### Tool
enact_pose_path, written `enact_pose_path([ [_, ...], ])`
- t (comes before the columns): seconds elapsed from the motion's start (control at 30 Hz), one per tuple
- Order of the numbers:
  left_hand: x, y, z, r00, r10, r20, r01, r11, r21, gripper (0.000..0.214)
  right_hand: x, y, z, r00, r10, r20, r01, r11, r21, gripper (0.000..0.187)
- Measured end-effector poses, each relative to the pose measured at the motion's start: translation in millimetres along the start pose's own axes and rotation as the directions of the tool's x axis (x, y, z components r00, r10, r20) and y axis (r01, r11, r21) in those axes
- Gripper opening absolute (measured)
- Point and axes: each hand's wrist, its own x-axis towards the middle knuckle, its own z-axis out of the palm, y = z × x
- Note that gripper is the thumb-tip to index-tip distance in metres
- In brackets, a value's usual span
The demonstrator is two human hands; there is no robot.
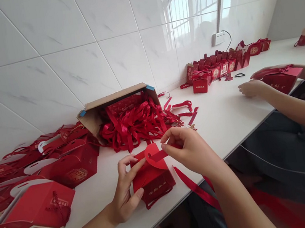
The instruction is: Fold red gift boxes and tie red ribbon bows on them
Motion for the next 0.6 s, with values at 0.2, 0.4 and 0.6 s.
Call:
enact_pose_path([
  [0.2, -1.9, 0.4, 0.9, 0.999, 0.035, 0.008, -0.035, 0.999, -0.041, 0.053, 2.7, 2.2, 0.0, 0.998, 0.056, -0.019, -0.056, 0.998, 0.013, 0.007],
  [0.4, -1.6, 1.0, 0.7, 0.998, 0.066, 0.007, -0.065, 0.996, -0.053, 0.052, 5.0, 1.0, 4.8, 0.997, 0.071, 0.026, -0.072, 0.997, 0.039, 0.008],
  [0.6, 1.4, 4.0, -2.6, 0.991, 0.13, 0.019, -0.13, 0.99, 0.047, 0.052, 5.4, 1.8, 8.0, 0.999, 0.039, 0.031, -0.042, 0.993, 0.113, 0.009],
])
